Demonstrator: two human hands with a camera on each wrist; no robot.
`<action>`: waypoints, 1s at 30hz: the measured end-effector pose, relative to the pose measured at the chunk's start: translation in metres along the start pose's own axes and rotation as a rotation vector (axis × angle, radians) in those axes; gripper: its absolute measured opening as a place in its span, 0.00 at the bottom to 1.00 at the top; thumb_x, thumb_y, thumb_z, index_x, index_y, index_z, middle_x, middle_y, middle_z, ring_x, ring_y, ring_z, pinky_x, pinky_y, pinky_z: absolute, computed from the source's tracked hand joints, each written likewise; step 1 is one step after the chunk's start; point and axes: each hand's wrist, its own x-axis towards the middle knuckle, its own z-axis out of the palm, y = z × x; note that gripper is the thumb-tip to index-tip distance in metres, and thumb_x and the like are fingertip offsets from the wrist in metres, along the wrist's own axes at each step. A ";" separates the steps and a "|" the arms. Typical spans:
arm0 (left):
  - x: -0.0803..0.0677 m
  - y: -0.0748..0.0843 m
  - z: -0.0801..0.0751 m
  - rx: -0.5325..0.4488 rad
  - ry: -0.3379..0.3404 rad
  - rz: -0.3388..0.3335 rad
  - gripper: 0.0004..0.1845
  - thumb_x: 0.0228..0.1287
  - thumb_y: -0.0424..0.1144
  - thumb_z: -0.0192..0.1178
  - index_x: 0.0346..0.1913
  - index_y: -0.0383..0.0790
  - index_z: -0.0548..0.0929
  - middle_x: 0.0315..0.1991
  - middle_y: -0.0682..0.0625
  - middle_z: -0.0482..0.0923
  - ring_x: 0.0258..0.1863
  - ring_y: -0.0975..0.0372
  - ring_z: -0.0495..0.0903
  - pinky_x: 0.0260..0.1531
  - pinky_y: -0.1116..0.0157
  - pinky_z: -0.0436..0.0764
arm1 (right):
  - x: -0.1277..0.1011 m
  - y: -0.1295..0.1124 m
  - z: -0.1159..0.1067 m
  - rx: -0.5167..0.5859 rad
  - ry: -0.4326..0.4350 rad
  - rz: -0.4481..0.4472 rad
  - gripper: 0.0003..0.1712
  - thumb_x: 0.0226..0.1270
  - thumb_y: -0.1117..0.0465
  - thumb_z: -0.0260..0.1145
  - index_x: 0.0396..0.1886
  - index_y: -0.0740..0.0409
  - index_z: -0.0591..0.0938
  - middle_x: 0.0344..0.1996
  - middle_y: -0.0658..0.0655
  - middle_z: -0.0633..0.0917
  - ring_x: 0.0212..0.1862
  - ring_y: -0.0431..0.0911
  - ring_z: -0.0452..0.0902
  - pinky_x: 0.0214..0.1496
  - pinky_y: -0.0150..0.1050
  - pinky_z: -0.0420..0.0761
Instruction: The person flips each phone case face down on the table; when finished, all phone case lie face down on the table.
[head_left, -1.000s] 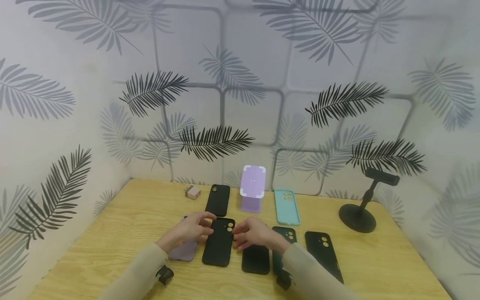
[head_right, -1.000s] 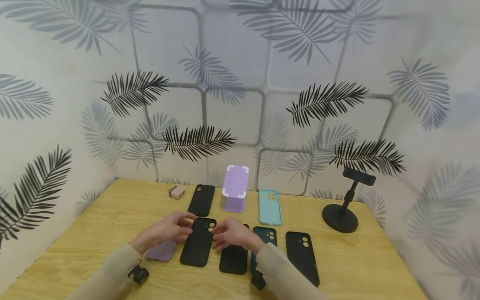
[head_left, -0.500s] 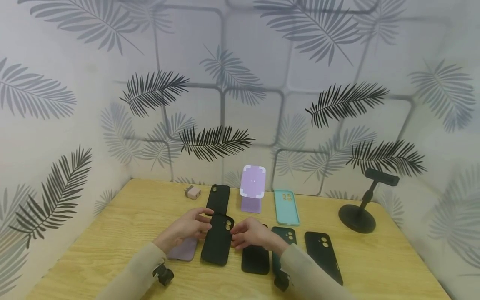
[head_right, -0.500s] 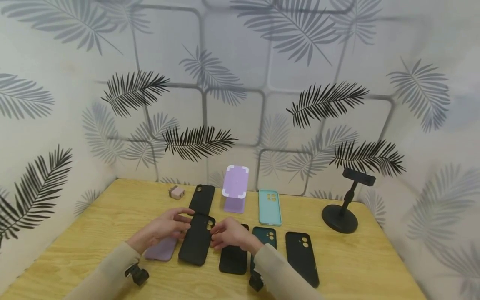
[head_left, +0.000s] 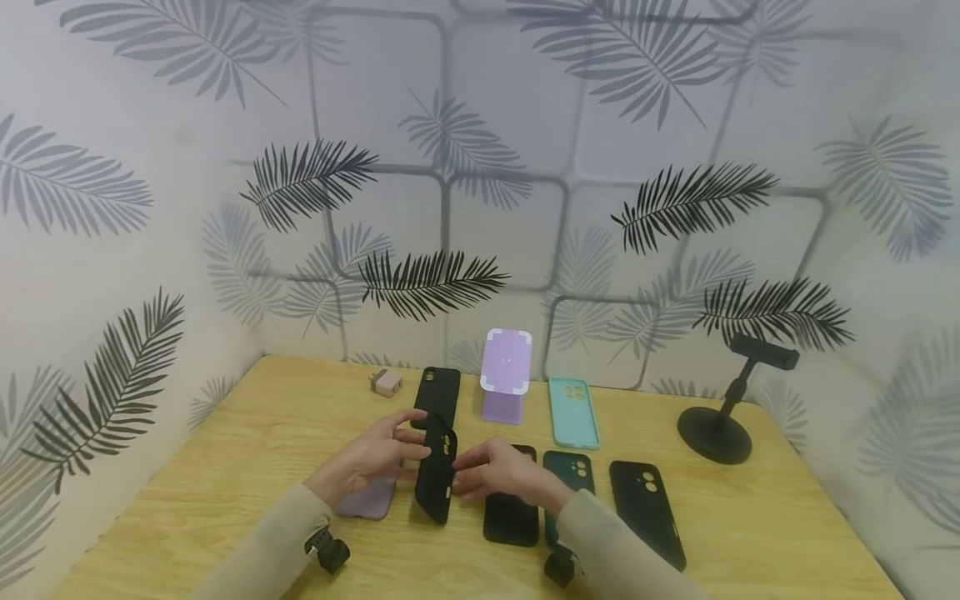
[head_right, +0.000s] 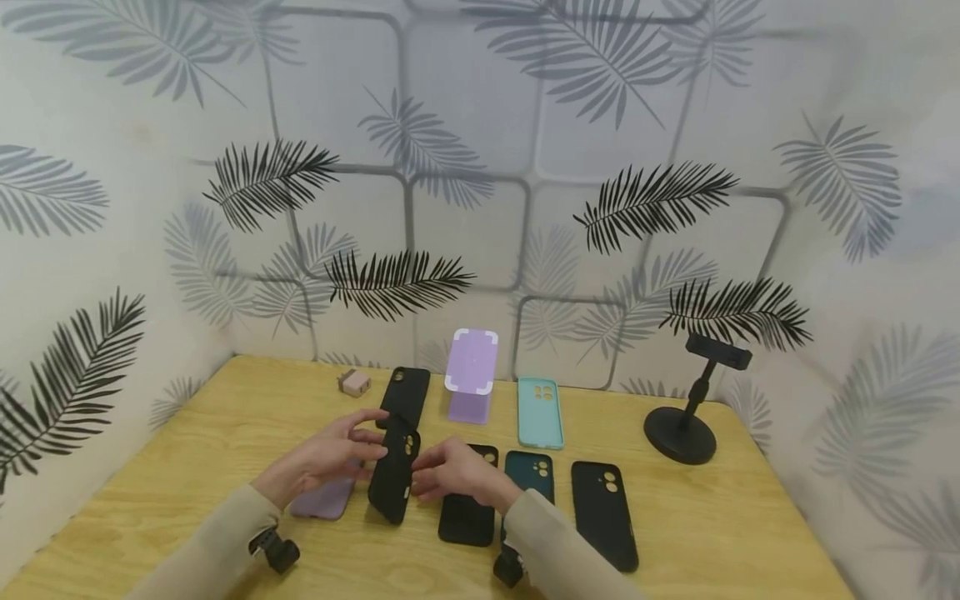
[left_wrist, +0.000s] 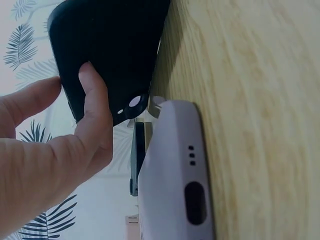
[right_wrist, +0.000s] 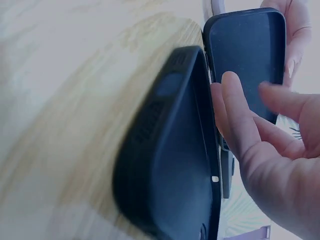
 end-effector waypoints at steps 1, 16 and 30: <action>0.000 0.000 0.000 -0.004 -0.009 0.005 0.37 0.67 0.32 0.61 0.74 0.39 0.56 0.68 0.27 0.62 0.57 0.47 0.77 0.50 0.48 0.83 | 0.000 0.000 0.000 0.016 -0.011 0.001 0.20 0.72 0.64 0.61 0.58 0.73 0.77 0.53 0.68 0.83 0.49 0.56 0.85 0.46 0.45 0.87; 0.001 -0.008 0.007 0.028 -0.120 0.022 0.37 0.68 0.39 0.62 0.76 0.43 0.57 0.62 0.29 0.65 0.53 0.47 0.80 0.51 0.46 0.83 | 0.005 0.001 0.009 0.141 -0.065 -0.034 0.32 0.75 0.47 0.57 0.66 0.66 0.71 0.57 0.66 0.81 0.54 0.57 0.82 0.52 0.50 0.85; 0.001 -0.007 0.012 0.155 -0.034 -0.029 0.34 0.64 0.33 0.65 0.71 0.39 0.65 0.65 0.29 0.64 0.55 0.48 0.78 0.46 0.50 0.86 | 0.000 0.003 0.001 -0.001 0.123 -0.043 0.36 0.67 0.57 0.68 0.69 0.68 0.68 0.44 0.61 0.87 0.37 0.47 0.86 0.44 0.46 0.87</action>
